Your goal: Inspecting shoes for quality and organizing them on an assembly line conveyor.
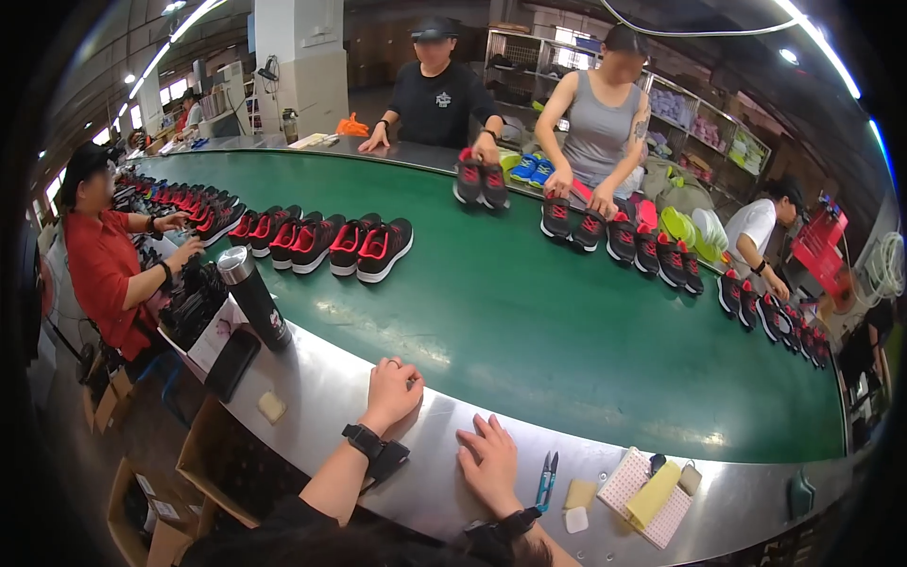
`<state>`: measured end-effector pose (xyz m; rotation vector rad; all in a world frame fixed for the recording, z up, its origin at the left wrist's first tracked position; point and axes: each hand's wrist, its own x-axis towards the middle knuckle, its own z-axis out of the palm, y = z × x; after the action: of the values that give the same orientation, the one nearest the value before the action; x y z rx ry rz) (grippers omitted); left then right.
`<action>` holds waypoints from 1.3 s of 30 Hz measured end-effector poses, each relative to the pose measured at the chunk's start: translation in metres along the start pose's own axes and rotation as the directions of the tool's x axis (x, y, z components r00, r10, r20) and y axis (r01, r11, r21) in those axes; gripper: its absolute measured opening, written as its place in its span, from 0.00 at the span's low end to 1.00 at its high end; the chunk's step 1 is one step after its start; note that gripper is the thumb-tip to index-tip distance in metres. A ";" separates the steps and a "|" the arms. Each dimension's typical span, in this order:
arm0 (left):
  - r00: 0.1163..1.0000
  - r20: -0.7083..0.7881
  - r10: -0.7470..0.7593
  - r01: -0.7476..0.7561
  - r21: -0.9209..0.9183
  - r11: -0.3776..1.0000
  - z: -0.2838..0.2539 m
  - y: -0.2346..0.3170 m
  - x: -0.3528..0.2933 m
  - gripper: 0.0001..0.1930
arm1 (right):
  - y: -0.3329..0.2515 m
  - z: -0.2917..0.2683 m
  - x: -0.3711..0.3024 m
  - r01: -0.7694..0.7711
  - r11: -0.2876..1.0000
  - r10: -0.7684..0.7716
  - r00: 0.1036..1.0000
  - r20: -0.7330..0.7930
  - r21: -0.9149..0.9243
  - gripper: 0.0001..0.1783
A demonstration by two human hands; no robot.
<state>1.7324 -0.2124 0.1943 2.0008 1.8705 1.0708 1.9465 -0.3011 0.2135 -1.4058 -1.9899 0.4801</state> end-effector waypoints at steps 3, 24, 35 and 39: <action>0.999 0.019 -0.030 0.031 -0.015 0.999 0.001 -0.001 0.000 0.05 | 0.001 0.000 0.002 -0.005 1.000 0.005 1.000 -0.028 -0.006 0.13; 1.000 -0.020 0.015 -0.017 -0.101 0.995 0.002 -0.004 -0.006 0.05 | 0.000 0.000 -0.001 -0.021 0.999 0.024 0.997 -0.079 0.036 0.11; 0.999 -0.028 0.033 -0.036 -0.109 0.993 0.003 -0.001 -0.005 0.06 | 0.001 -0.014 -0.005 0.044 0.999 -0.043 0.999 0.029 -0.014 0.16; 0.999 -0.053 -0.005 0.000 -0.108 0.994 -0.003 -0.002 -0.010 0.05 | 0.001 -0.008 -0.007 0.014 0.999 -0.016 0.998 0.053 0.038 0.23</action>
<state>1.7295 -0.2222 0.1922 1.9281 1.7988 1.2080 1.9544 -0.3078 0.2170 -1.3675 -2.0220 0.5503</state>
